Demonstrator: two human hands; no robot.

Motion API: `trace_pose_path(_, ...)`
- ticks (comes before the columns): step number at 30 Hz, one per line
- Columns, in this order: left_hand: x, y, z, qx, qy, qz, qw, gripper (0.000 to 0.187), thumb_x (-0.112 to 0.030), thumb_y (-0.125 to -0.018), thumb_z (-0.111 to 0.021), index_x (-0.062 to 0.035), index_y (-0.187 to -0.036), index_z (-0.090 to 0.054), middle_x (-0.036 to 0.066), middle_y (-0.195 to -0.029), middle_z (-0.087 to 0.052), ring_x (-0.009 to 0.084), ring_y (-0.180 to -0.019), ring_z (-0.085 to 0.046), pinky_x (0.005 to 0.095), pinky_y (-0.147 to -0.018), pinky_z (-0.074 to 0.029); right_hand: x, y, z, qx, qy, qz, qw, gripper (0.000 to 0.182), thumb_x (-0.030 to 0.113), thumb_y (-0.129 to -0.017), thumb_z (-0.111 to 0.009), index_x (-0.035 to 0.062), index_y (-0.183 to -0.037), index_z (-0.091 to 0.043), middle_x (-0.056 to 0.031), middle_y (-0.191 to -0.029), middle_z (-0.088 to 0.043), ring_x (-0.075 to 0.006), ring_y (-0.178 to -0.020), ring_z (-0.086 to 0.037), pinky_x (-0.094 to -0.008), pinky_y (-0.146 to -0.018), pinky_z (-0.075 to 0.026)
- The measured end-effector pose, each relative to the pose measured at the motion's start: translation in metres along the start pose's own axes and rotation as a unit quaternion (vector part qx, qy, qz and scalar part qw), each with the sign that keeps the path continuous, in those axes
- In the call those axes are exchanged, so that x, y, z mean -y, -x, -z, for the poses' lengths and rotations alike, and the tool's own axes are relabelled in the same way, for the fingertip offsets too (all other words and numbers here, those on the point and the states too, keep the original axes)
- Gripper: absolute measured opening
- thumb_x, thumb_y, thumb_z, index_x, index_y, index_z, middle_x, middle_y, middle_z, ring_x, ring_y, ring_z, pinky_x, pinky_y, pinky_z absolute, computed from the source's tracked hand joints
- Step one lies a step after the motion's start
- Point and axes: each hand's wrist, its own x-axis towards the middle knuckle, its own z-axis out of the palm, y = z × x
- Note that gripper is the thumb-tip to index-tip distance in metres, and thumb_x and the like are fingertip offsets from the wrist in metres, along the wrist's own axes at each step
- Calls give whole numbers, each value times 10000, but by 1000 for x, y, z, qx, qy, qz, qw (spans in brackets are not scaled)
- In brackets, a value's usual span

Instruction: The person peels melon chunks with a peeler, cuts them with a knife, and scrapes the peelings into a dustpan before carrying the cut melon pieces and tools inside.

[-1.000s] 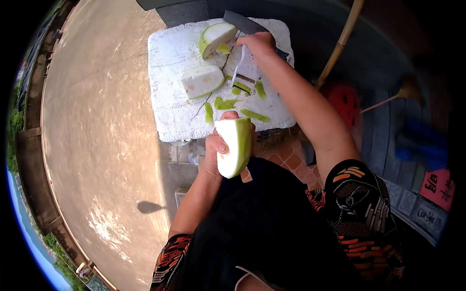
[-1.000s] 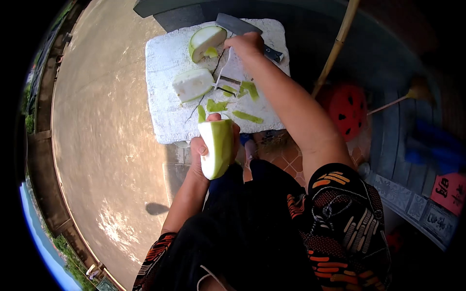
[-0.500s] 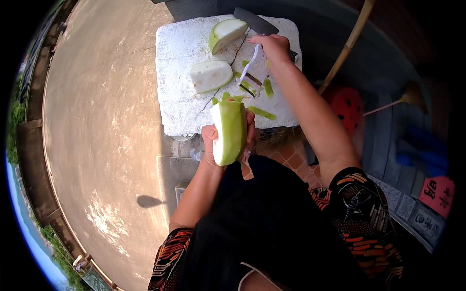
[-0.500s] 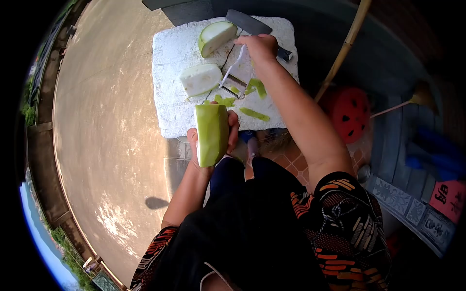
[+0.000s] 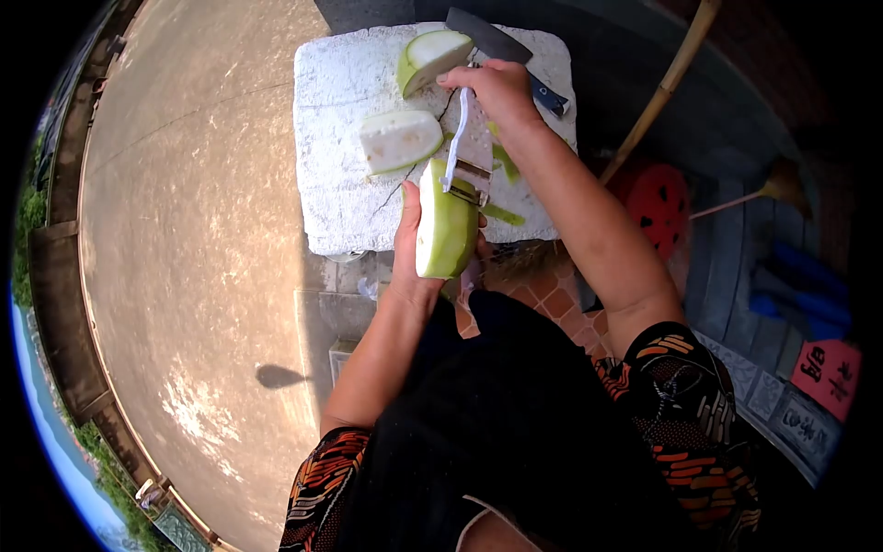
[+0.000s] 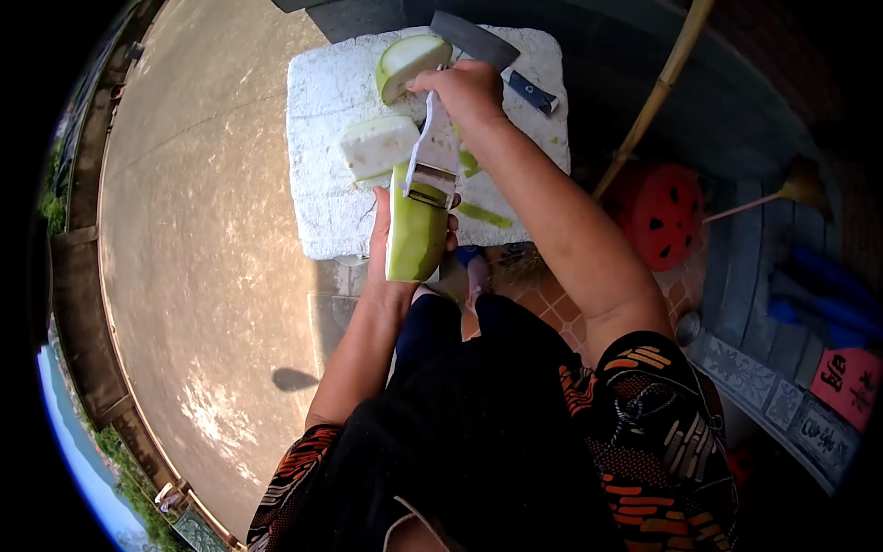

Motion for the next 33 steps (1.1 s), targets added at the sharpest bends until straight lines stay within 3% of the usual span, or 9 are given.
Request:
trace_pose_path(2,-2,4,-22,-57,-54,-11,997,920,-783,-891,-290,-28,-1402,-423,244,-1268,-573,373,-1013,-630,435,-717,-574,-2,-2,3,3,-2,7,1000,230,162,-651,-789,-1,-788,-700,-60,-768,-678,-145,-674,-615,-282,-651,-471)
trace_pose_path(5,-3,8,-42,-15,67,27,997,936,-761,-884,-369,-11,-1445,-370,295,-1352,-510,430,-1082,-606,478,-797,-579,-2,1,0,2,37,7,999,230,165,-643,-790,3,-778,-697,-57,-766,-673,-144,-690,-613,-276,-659,-469)
trace_pose_path(8,2,7,-32,24,33,11,999,790,-682,-937,-374,2,-1315,-487,268,-1197,-595,404,-1011,-641,490,-781,-591,-10,2,-7,-16,53,29,998,230,171,-634,-792,10,-765,-693,-49,-745,-666,-148,-672,-607,-273,-650,-469)
trace_pose_path(13,1,3,7,16,29,54,998,697,-535,-904,-538,39,-1297,-483,276,-1178,-596,439,-1044,-624,547,-730,-592,-21,-13,6,-1,55,14,998,228,190,-618,-807,24,-705,-675,-37,-672,-629,-149,-599,-560,-292,-601,-451)
trace_pose_path(17,-5,2,-12,-33,23,42,998,717,-527,-871,-565,38,-1303,-476,278,-1182,-590,484,-1031,-613,576,-732,-588,-15,-2,6,4,69,14,997,215,164,-667,-800,47,-698,-623,-11,-691,-597,-106,-614,-532,-266,-576,-408)
trace_pose_path(20,-7,1,-20,-25,21,24,999,850,-555,-818,-595,4,-1425,-388,313,-1274,-532,545,-1083,-571,651,-809,-546,-19,2,4,1,99,21,995,225,167,-670,-792,48,-688,-602,-6,-690,-586,-102,-611,-522,-269,-572,-404)
trace_pose_path(23,-9,-3,-17,-25,52,49,997,801,-500,-797,-598,-38,-1423,-407,288,-1282,-535,539,-1083,-571,650,-788,-552,-18,6,-2,12,81,33,996,230,169,-670,-785,43,-686,-593,-6,-692,-585,-102,-614,-521,-273,-572,-406)
trace_pose_path(26,-8,-10,-17,-116,-14,15,993,755,-498,-802,-582,-73,-1408,-433,257,-1264,-553,518,-1048,-586,652,-799,-535,-8,15,-1,17,85,31,996,225,170,-674,-780,28,-705,-608,-12,-703,-598,-106,-626,-537,-275,-583,-420)
trace_pose_path(33,1,-21,-9,-161,25,-28,986,734,-484,-783,-557,-94,-1395,-450,233,-1232,-576,488,-973,-607,647,-850,-479,-14,14,-5,6,133,75,988,213,159,-671,-773,3,-751,-652,-17,-719,-639,-105,-638,-563,-277,-600,-450)
